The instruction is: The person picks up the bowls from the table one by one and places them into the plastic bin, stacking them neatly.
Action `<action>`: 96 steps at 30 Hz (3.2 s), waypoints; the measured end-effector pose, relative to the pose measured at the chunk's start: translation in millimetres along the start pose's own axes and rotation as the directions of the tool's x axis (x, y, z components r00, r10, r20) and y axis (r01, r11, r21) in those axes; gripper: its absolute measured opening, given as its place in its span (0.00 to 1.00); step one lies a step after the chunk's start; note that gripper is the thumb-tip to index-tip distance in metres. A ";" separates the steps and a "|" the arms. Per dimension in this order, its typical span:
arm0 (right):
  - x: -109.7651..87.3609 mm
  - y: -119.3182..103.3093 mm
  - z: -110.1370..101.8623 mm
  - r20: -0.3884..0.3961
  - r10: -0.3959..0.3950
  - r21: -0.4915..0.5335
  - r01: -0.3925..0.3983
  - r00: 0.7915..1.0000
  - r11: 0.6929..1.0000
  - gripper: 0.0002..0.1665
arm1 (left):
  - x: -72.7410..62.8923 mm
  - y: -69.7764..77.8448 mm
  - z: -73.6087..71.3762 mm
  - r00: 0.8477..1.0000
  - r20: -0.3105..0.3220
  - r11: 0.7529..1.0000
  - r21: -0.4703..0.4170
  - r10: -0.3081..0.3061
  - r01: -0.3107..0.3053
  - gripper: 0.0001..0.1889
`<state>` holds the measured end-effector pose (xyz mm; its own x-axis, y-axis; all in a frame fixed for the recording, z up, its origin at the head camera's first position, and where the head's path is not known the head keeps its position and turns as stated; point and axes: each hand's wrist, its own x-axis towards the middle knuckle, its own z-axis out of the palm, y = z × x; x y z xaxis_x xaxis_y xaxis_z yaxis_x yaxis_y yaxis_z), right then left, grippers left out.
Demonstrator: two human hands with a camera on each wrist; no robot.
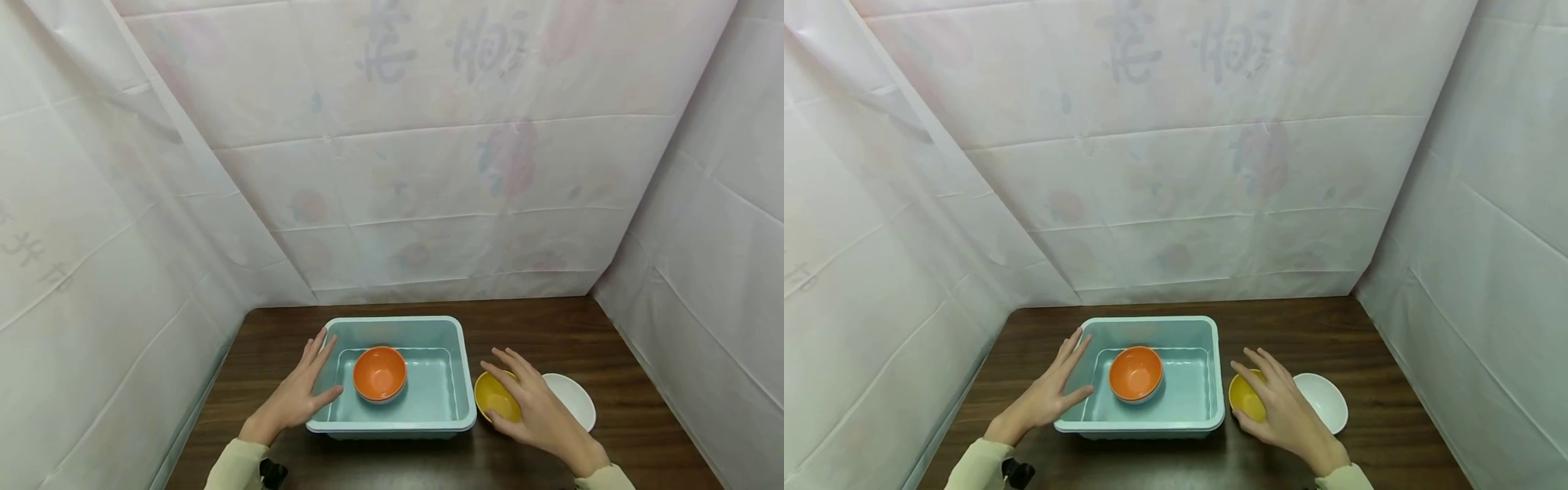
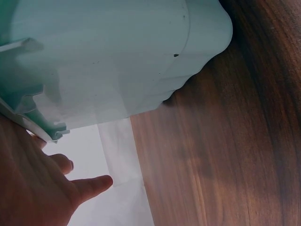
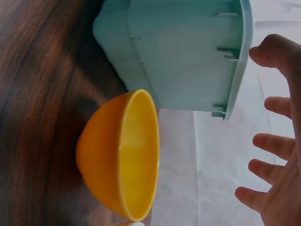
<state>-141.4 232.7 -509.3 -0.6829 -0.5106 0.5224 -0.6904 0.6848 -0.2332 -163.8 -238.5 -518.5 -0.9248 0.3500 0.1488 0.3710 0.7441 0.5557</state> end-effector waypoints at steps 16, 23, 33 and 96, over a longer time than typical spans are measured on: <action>-12.9 11.5 21.2 0.109 0.094 -0.074 -0.086 0.990 0.994 0.54 | -1.4 -0.8 1.4 1.000 -0.001 1.000 -0.003 0.003 -0.003 0.48; -14.4 15.8 29.1 0.181 0.165 -0.115 -0.146 0.969 0.983 0.59 | -0.8 0.1 0.5 1.000 -0.005 1.000 -0.001 0.002 -0.002 0.48; -14.4 19.8 37.5 0.281 0.259 -0.126 -0.232 0.924 0.964 0.68 | 0.6 -1.5 1.3 1.000 -0.013 1.000 0.006 0.011 -0.011 0.46; -1.5 25.4 46.2 0.452 0.322 -0.152 -0.284 0.832 0.947 0.53 | 0.7 -1.2 2.3 0.998 -0.043 0.998 0.053 0.045 -0.042 0.44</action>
<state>-168.9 226.9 -554.0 -0.8983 -0.4393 -0.0112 -0.4236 0.8723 -0.2442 -164.7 -237.9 -520.9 -0.9101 0.3582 0.2084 0.4138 0.7575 0.5050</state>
